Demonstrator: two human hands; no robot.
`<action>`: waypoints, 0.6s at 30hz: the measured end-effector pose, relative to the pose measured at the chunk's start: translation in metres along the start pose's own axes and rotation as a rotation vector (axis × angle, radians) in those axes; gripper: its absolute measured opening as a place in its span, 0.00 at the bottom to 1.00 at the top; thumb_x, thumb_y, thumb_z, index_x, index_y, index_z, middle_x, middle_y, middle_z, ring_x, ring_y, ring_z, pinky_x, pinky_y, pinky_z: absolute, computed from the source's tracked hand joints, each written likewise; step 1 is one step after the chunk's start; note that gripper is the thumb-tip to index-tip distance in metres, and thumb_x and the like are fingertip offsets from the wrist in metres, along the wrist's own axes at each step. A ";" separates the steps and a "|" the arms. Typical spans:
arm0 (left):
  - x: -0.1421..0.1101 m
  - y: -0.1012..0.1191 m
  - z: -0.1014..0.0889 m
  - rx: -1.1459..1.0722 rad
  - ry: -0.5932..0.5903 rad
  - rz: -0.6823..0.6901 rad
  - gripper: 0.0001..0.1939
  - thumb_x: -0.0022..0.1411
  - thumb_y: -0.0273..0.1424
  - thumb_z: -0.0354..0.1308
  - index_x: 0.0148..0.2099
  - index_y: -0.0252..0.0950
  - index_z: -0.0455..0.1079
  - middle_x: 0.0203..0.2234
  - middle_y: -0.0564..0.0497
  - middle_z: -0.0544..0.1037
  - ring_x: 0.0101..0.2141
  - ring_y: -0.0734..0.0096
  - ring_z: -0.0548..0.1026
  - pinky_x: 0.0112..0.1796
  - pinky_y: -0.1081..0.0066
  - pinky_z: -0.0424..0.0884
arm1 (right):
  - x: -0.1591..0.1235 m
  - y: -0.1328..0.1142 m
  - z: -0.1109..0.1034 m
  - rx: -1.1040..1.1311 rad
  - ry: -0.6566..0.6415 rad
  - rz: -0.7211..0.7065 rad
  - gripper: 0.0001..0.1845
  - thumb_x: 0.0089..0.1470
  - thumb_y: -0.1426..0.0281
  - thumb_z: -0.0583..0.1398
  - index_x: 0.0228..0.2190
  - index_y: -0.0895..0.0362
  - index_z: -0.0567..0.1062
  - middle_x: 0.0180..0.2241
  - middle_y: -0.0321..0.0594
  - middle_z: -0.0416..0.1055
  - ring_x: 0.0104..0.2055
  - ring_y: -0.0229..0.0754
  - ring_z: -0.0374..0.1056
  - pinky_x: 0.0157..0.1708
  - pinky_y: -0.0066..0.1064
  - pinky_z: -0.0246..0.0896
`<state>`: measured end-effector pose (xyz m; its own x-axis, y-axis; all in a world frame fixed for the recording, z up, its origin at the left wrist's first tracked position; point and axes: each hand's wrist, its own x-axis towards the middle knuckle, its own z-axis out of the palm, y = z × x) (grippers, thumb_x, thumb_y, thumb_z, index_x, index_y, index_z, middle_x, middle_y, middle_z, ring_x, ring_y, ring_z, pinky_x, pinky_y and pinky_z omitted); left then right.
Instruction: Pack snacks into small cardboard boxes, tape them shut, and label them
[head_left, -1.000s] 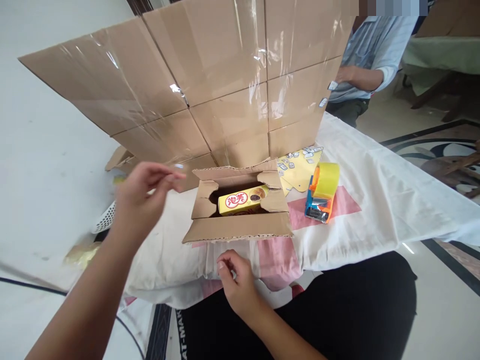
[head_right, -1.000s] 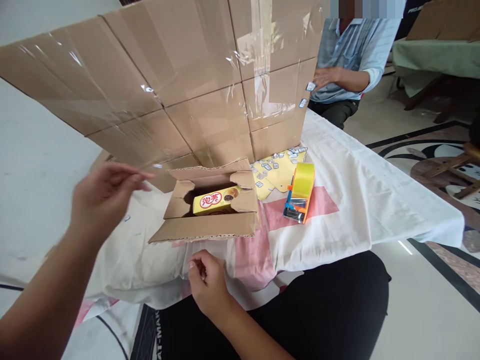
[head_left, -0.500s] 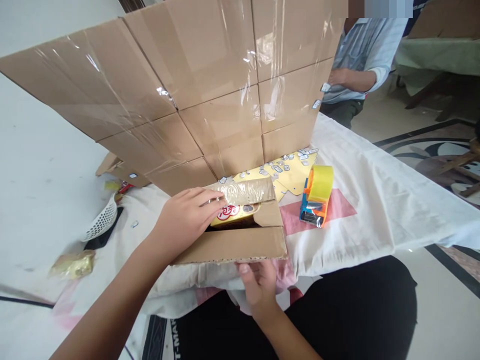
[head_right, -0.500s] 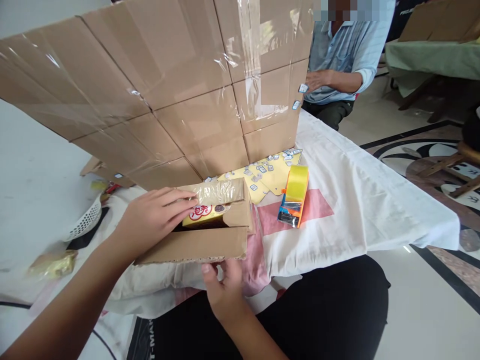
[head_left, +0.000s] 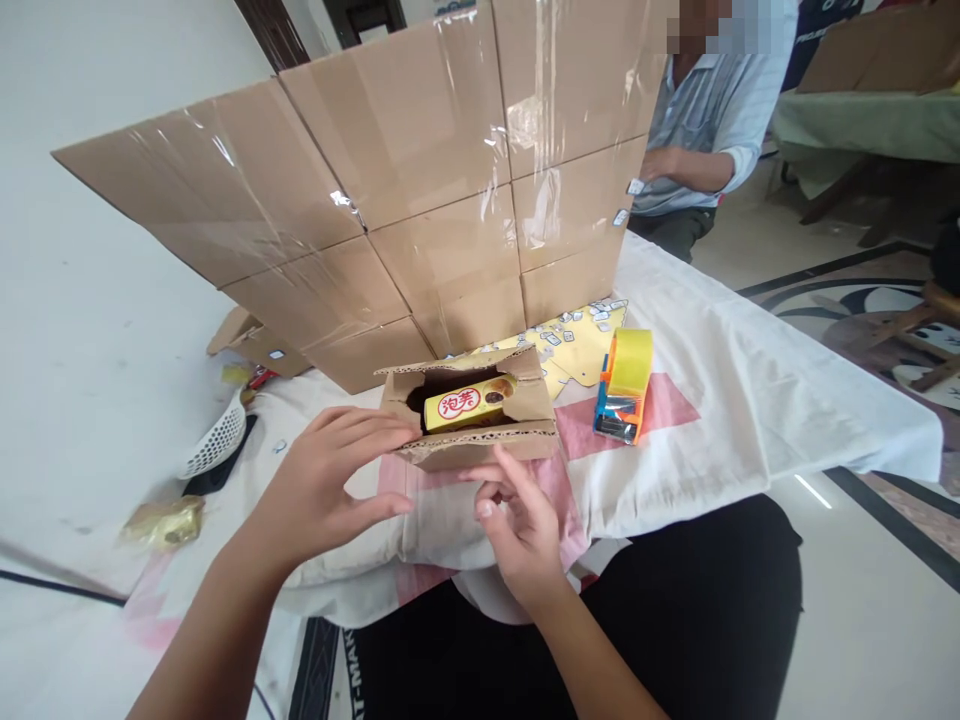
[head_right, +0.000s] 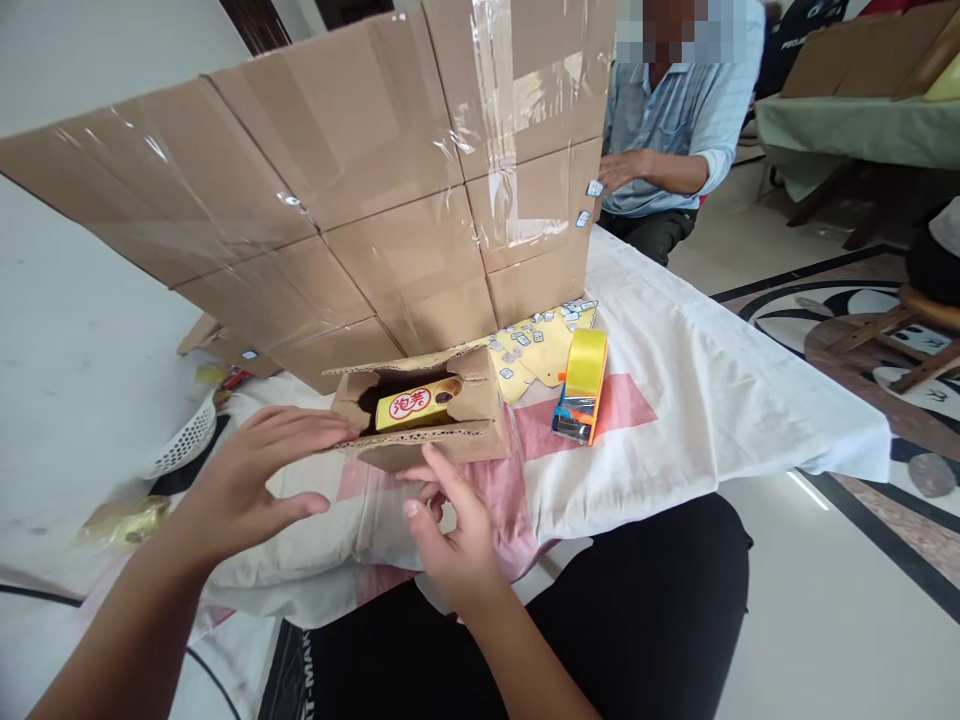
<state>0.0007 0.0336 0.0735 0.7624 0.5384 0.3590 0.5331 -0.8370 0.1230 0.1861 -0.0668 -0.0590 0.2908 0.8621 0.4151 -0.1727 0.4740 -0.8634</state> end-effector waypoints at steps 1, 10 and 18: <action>-0.005 0.000 0.000 -0.001 0.048 -0.032 0.16 0.62 0.43 0.62 0.51 0.44 0.76 0.44 0.48 0.83 0.43 0.57 0.80 0.49 0.57 0.70 | 0.001 -0.001 0.001 -0.009 -0.037 -0.019 0.31 0.63 0.72 0.58 0.65 0.44 0.62 0.48 0.42 0.76 0.34 0.38 0.68 0.35 0.34 0.67; -0.003 0.002 0.014 -0.197 0.191 -0.501 0.12 0.65 0.42 0.58 0.40 0.44 0.80 0.35 0.53 0.84 0.35 0.62 0.80 0.35 0.69 0.72 | 0.004 -0.011 -0.002 -0.124 -0.087 -0.041 0.34 0.63 0.74 0.56 0.67 0.41 0.57 0.56 0.43 0.70 0.36 0.38 0.67 0.37 0.35 0.69; -0.003 0.015 0.010 0.213 0.233 -0.077 0.07 0.65 0.32 0.61 0.45 0.43 0.76 0.37 0.53 0.83 0.37 0.62 0.77 0.39 0.62 0.64 | 0.052 -0.042 -0.041 -0.623 0.051 -0.399 0.20 0.61 0.75 0.59 0.53 0.48 0.72 0.58 0.45 0.67 0.60 0.53 0.61 0.59 0.55 0.57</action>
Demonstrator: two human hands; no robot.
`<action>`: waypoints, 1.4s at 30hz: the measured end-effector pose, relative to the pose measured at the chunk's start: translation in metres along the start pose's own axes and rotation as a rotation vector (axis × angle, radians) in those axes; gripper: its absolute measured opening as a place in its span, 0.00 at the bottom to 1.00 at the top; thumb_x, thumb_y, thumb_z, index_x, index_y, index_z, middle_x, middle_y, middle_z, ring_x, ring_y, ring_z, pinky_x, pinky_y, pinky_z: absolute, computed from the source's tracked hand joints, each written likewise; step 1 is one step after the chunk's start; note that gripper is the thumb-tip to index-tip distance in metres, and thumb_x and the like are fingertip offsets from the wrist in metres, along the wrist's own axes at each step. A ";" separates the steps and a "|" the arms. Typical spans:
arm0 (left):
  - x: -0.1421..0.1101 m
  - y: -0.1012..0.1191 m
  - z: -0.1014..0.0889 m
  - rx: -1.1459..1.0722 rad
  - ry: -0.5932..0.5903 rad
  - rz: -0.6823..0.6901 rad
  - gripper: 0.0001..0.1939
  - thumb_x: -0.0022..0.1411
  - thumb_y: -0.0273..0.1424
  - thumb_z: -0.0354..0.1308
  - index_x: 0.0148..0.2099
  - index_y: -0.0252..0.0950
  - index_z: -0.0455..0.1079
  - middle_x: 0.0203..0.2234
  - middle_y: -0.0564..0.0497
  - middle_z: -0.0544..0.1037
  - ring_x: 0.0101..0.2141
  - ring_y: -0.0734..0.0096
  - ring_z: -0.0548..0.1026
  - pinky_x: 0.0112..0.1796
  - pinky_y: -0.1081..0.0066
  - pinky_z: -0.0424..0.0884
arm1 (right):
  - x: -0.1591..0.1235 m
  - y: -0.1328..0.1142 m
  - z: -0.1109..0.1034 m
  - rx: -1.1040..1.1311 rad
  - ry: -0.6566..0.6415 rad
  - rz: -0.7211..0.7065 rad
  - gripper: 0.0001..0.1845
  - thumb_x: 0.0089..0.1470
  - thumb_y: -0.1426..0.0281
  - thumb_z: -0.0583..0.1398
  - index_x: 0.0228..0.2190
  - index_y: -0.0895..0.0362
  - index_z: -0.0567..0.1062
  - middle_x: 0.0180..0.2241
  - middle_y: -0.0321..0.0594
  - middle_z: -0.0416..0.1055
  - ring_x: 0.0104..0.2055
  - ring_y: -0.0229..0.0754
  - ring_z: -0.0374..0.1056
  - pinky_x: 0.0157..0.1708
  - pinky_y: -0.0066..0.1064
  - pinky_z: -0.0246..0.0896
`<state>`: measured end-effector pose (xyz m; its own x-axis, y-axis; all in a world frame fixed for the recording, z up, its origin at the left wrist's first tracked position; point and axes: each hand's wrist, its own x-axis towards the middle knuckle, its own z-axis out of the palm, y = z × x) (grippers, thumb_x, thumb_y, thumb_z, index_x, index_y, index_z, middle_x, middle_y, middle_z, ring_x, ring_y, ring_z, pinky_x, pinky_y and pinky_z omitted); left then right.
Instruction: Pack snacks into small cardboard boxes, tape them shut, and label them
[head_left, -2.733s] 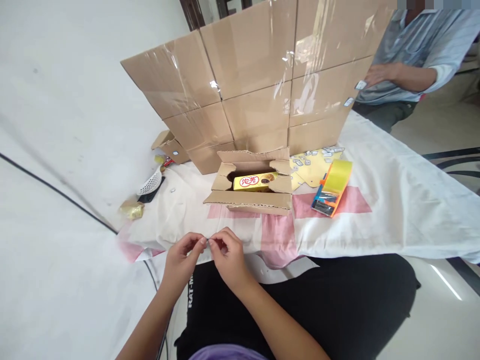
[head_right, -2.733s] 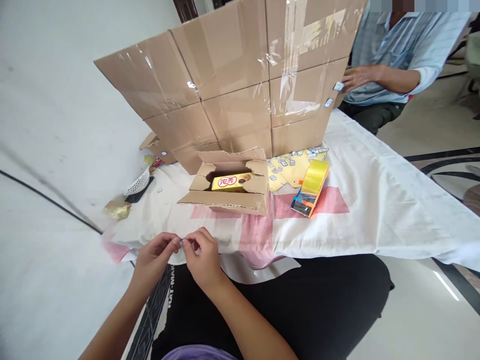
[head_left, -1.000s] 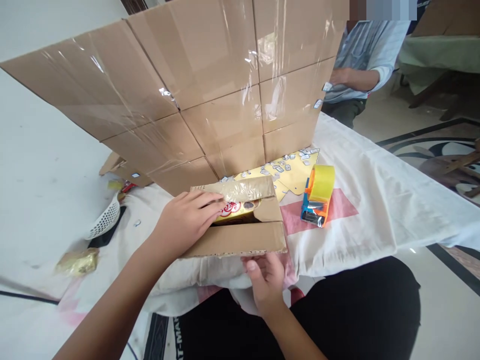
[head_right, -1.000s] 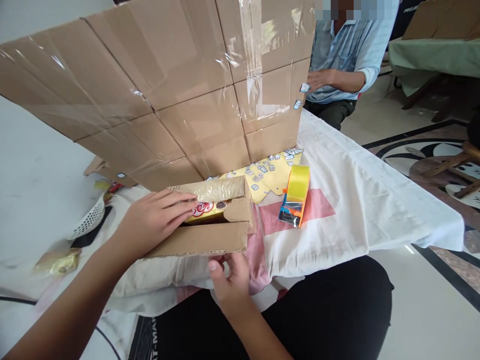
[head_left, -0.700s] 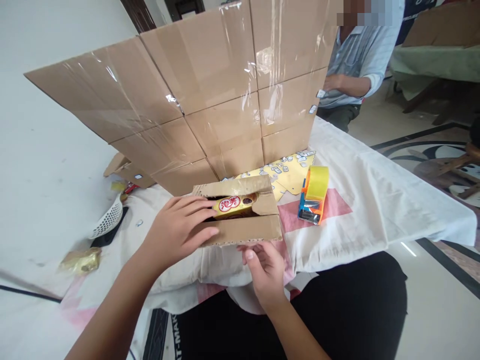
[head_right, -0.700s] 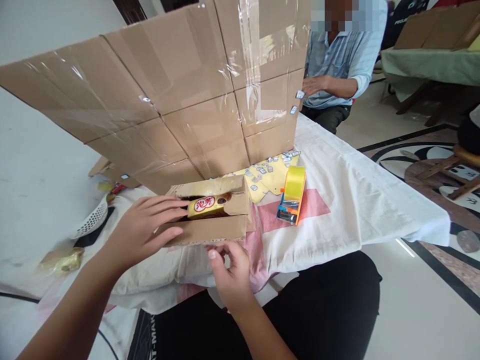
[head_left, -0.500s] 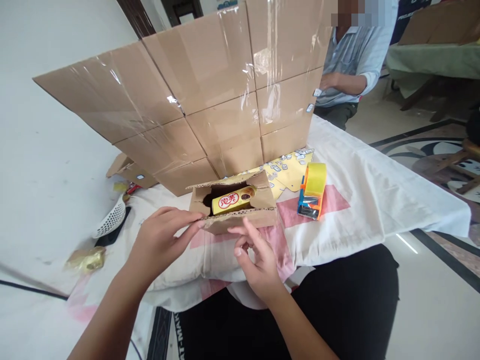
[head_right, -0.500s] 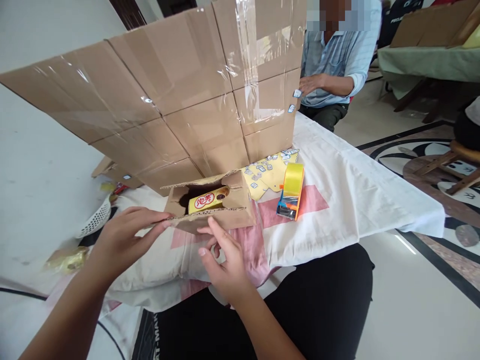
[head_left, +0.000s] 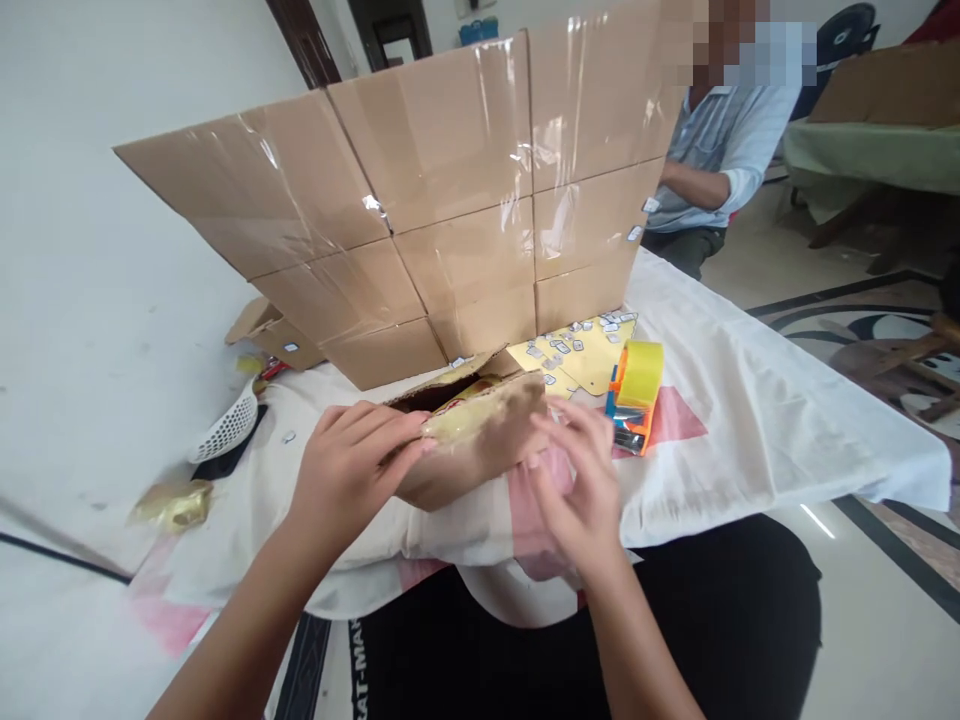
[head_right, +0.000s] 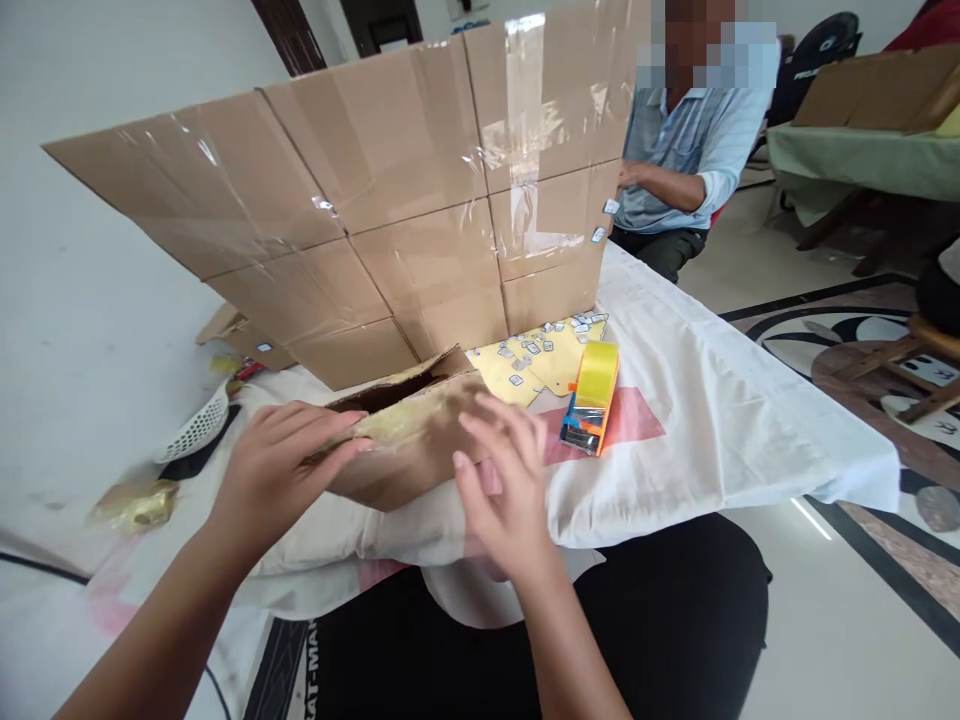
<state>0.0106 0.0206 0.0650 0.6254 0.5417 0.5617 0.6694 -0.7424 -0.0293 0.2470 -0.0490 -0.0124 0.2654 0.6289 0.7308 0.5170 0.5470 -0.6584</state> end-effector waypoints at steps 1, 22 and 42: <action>-0.001 -0.001 -0.002 0.032 0.029 0.062 0.07 0.65 0.29 0.61 0.44 0.43 0.76 0.37 0.54 0.83 0.37 0.63 0.77 0.39 0.62 0.64 | 0.012 0.001 -0.004 -0.056 0.009 -0.044 0.20 0.61 0.74 0.59 0.53 0.49 0.72 0.59 0.44 0.67 0.61 0.54 0.61 0.59 0.56 0.56; -0.032 0.045 0.036 -1.291 0.223 -1.177 0.25 0.63 0.51 0.56 0.26 0.35 0.66 0.15 0.56 0.65 0.15 0.79 0.59 0.18 0.75 0.53 | 0.046 -0.033 0.034 -0.096 -0.606 -0.385 0.11 0.63 0.77 0.58 0.46 0.60 0.76 0.36 0.44 0.72 0.38 0.43 0.69 0.34 0.36 0.66; -0.052 0.034 0.046 -1.409 0.425 -0.988 0.18 0.67 0.35 0.55 0.25 0.36 0.58 0.20 0.59 0.58 0.22 0.80 0.55 0.24 0.76 0.54 | 0.098 -0.077 0.073 -0.333 -1.166 0.008 0.11 0.66 0.60 0.57 0.39 0.54 0.74 0.38 0.39 0.71 0.38 0.41 0.67 0.34 0.32 0.59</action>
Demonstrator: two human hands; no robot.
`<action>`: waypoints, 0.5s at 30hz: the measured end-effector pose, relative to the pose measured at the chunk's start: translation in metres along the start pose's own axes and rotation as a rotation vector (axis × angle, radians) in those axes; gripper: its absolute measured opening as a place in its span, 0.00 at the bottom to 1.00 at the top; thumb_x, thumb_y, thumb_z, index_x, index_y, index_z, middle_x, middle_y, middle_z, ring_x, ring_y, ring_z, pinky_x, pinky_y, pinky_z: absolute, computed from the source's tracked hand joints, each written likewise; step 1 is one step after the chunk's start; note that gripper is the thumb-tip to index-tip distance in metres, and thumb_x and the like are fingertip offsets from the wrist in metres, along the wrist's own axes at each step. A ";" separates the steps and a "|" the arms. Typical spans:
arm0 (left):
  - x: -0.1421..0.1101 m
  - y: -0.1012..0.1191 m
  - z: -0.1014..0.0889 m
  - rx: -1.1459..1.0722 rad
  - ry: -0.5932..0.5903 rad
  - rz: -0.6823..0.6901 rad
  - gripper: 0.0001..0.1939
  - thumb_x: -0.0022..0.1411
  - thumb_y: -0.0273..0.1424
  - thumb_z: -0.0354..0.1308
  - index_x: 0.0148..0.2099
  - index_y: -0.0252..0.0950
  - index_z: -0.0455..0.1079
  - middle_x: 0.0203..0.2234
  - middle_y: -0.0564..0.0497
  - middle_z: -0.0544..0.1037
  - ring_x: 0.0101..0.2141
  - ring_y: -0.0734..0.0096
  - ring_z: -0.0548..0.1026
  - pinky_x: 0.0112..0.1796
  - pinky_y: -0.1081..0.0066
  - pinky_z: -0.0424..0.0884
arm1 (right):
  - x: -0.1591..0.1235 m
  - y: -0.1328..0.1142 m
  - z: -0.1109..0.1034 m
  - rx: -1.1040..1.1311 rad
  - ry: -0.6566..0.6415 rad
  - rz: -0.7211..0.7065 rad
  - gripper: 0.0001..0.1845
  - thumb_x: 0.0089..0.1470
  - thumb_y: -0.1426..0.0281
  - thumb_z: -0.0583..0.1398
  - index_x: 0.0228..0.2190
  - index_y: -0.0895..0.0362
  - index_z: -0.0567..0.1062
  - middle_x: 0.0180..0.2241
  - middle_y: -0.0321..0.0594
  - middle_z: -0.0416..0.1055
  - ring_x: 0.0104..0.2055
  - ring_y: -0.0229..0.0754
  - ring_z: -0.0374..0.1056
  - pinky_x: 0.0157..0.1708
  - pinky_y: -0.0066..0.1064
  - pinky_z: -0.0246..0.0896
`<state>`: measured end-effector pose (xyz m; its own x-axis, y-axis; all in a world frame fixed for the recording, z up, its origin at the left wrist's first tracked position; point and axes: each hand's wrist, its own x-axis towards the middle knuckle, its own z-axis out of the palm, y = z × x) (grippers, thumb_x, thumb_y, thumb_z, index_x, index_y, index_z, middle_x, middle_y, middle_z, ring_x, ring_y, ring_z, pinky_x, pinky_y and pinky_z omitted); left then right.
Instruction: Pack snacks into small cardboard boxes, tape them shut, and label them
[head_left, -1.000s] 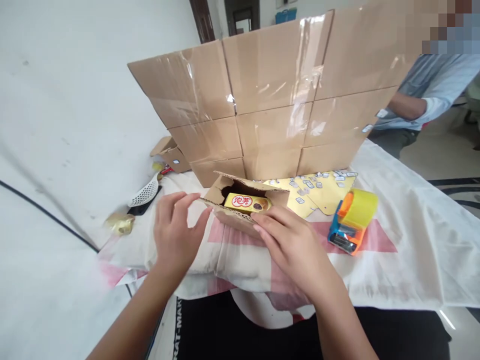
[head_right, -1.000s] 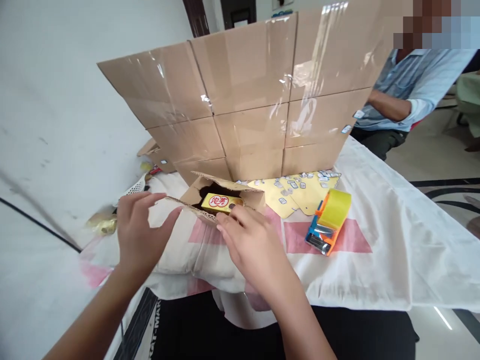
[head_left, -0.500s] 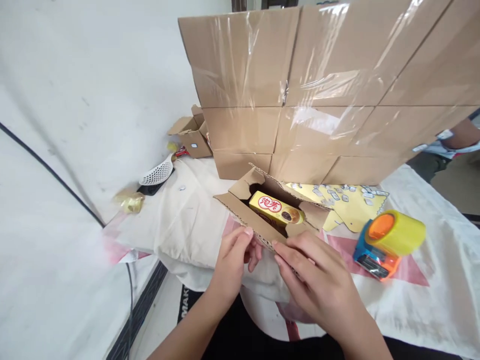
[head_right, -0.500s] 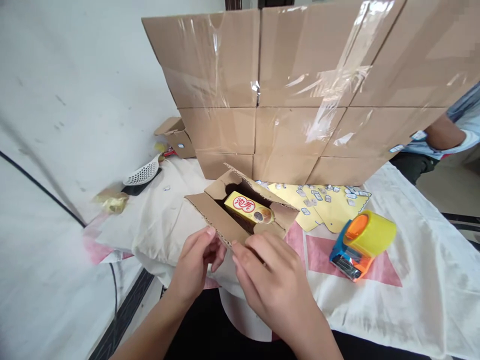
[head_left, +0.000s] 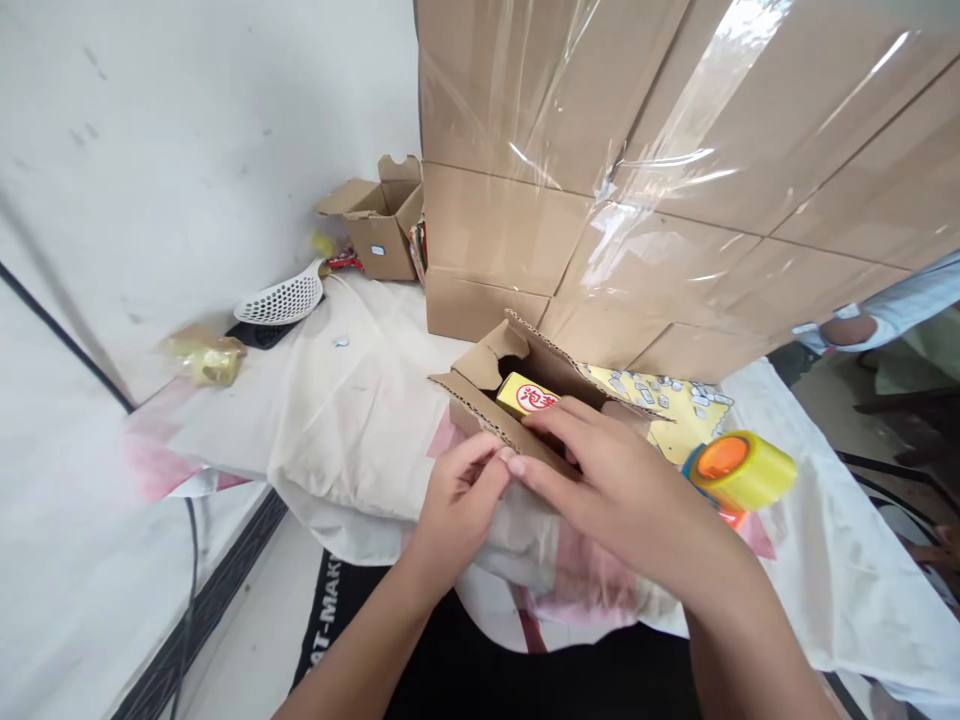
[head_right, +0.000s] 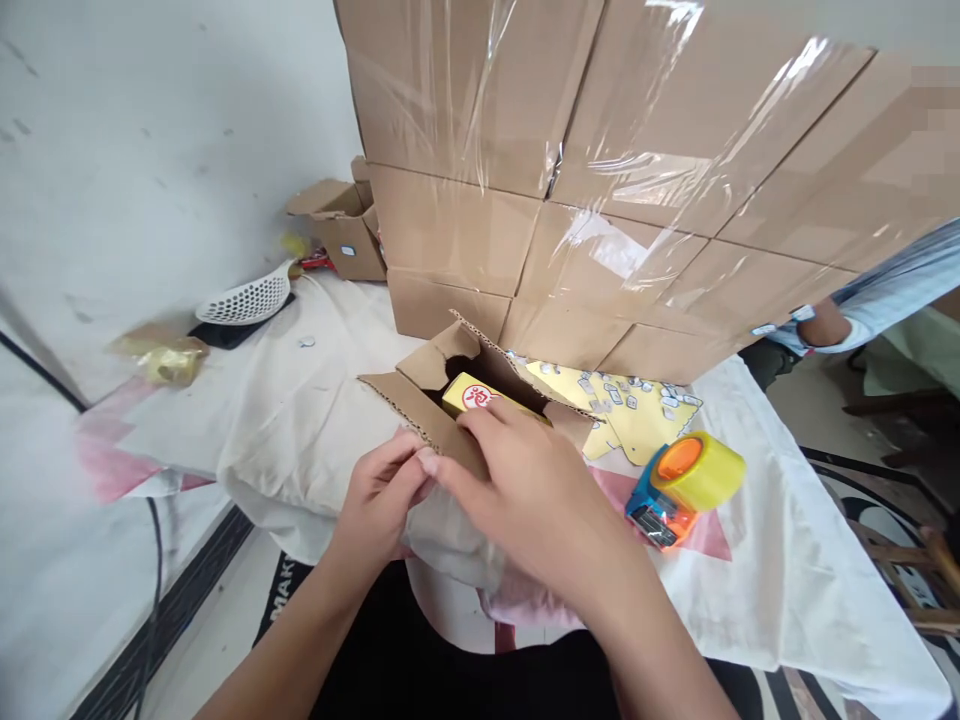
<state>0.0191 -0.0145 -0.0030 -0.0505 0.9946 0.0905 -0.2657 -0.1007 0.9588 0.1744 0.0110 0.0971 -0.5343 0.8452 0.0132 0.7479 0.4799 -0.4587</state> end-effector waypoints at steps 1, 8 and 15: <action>0.000 0.001 0.000 0.032 -0.005 0.033 0.18 0.67 0.35 0.55 0.25 0.36 0.57 0.20 0.59 0.57 0.23 0.79 0.55 0.24 0.76 0.54 | 0.008 -0.002 -0.006 0.013 -0.067 0.003 0.13 0.66 0.58 0.56 0.37 0.54 0.74 0.37 0.38 0.72 0.37 0.41 0.67 0.34 0.31 0.58; 0.005 -0.003 0.003 0.190 0.061 0.208 0.14 0.64 0.28 0.54 0.25 0.36 0.63 0.19 0.58 0.63 0.23 0.78 0.60 0.26 0.76 0.58 | 0.025 -0.012 -0.014 -0.068 -0.232 0.037 0.19 0.68 0.67 0.50 0.25 0.56 0.69 0.25 0.35 0.69 0.28 0.37 0.63 0.29 0.30 0.49; 0.006 -0.008 0.013 0.129 0.212 0.264 0.15 0.61 0.26 0.51 0.22 0.37 0.57 0.17 0.58 0.58 0.22 0.78 0.57 0.24 0.75 0.56 | 0.040 -0.012 -0.020 -0.095 -0.300 0.085 0.21 0.68 0.63 0.49 0.24 0.56 0.66 0.24 0.35 0.67 0.26 0.36 0.60 0.26 0.31 0.45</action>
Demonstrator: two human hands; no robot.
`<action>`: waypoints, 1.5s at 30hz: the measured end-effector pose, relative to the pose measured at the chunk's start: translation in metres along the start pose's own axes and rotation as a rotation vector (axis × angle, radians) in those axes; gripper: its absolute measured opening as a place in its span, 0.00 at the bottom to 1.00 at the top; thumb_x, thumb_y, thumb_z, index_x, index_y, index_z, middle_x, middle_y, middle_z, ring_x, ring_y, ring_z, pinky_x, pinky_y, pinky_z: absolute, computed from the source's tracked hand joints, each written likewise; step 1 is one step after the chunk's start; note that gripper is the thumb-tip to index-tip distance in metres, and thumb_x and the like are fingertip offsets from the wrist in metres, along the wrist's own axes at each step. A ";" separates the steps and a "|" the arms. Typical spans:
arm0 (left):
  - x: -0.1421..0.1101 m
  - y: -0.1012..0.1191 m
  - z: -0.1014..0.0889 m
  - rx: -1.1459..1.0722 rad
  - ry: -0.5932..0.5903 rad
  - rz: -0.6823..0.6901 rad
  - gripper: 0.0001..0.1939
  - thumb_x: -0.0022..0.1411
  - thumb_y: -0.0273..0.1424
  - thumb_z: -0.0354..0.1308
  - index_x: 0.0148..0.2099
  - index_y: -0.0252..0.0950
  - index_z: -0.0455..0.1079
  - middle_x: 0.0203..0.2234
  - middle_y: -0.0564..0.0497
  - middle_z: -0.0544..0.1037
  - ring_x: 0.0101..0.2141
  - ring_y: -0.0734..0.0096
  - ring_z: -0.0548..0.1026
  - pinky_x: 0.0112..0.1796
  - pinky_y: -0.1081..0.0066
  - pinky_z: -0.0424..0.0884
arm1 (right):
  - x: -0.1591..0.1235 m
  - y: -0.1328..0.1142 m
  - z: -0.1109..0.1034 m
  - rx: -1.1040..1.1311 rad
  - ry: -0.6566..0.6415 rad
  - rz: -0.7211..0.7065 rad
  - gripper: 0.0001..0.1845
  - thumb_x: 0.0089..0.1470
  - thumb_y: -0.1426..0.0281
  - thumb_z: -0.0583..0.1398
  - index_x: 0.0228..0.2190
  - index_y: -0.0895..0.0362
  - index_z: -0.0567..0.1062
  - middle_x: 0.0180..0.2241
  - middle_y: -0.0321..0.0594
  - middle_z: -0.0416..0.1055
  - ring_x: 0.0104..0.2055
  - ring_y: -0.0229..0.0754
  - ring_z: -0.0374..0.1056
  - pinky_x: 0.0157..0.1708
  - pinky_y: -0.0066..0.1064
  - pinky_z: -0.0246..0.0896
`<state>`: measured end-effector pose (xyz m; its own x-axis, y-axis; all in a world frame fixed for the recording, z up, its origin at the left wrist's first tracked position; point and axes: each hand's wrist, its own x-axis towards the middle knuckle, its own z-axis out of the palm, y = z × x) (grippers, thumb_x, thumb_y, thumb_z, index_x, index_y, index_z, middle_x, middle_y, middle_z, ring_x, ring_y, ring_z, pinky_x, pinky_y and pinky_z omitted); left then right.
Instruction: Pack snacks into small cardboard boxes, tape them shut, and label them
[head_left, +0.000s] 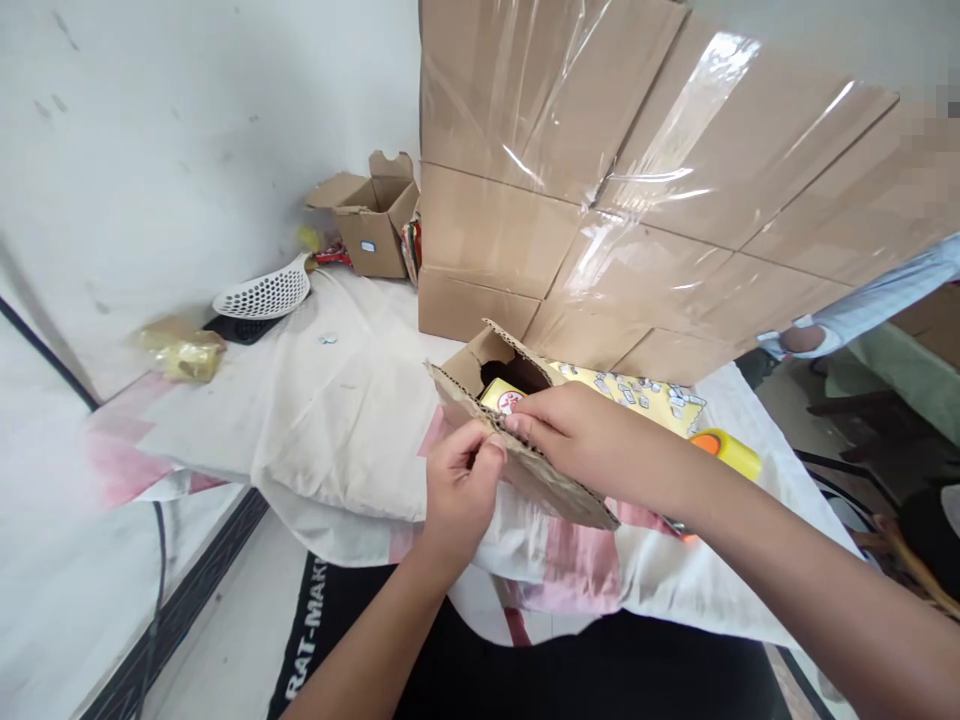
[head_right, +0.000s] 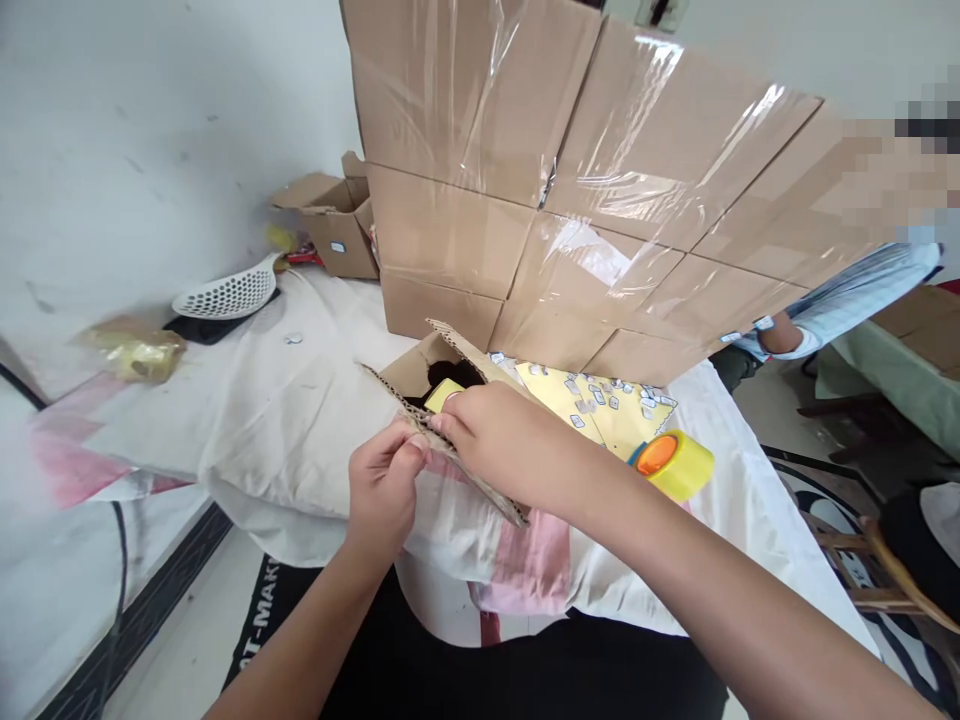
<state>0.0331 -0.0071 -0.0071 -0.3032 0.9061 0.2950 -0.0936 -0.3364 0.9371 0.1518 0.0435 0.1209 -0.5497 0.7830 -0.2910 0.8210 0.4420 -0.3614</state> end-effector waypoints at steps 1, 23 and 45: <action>0.000 0.000 0.000 0.003 -0.010 0.005 0.15 0.62 0.26 0.52 0.22 0.37 0.57 0.18 0.58 0.58 0.22 0.78 0.58 0.24 0.75 0.56 | 0.000 0.000 -0.002 -0.040 -0.003 -0.030 0.21 0.68 0.64 0.49 0.24 0.56 0.66 0.24 0.35 0.66 0.27 0.36 0.60 0.26 0.31 0.45; -0.011 -0.005 0.001 -0.124 -0.064 -0.206 0.15 0.61 0.28 0.50 0.22 0.38 0.52 0.18 0.57 0.54 0.22 0.76 0.53 0.24 0.72 0.52 | 0.005 0.002 0.017 -0.359 -0.035 -0.187 0.14 0.68 0.68 0.50 0.30 0.57 0.67 0.24 0.35 0.62 0.24 0.37 0.54 0.25 0.31 0.40; 0.001 -0.021 -0.011 0.119 -0.378 0.081 0.20 0.70 0.47 0.50 0.31 0.38 0.59 0.25 0.54 0.68 0.27 0.72 0.65 0.30 0.70 0.58 | -0.010 0.019 0.015 0.055 -0.055 0.059 0.27 0.66 0.50 0.51 0.22 0.55 0.64 0.21 0.32 0.63 0.22 0.35 0.58 0.21 0.29 0.47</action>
<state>0.0241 -0.0023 -0.0290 0.0667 0.9158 0.3961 0.0338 -0.3988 0.9164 0.1704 0.0380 0.1038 -0.5093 0.7813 -0.3609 0.8434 0.3696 -0.3899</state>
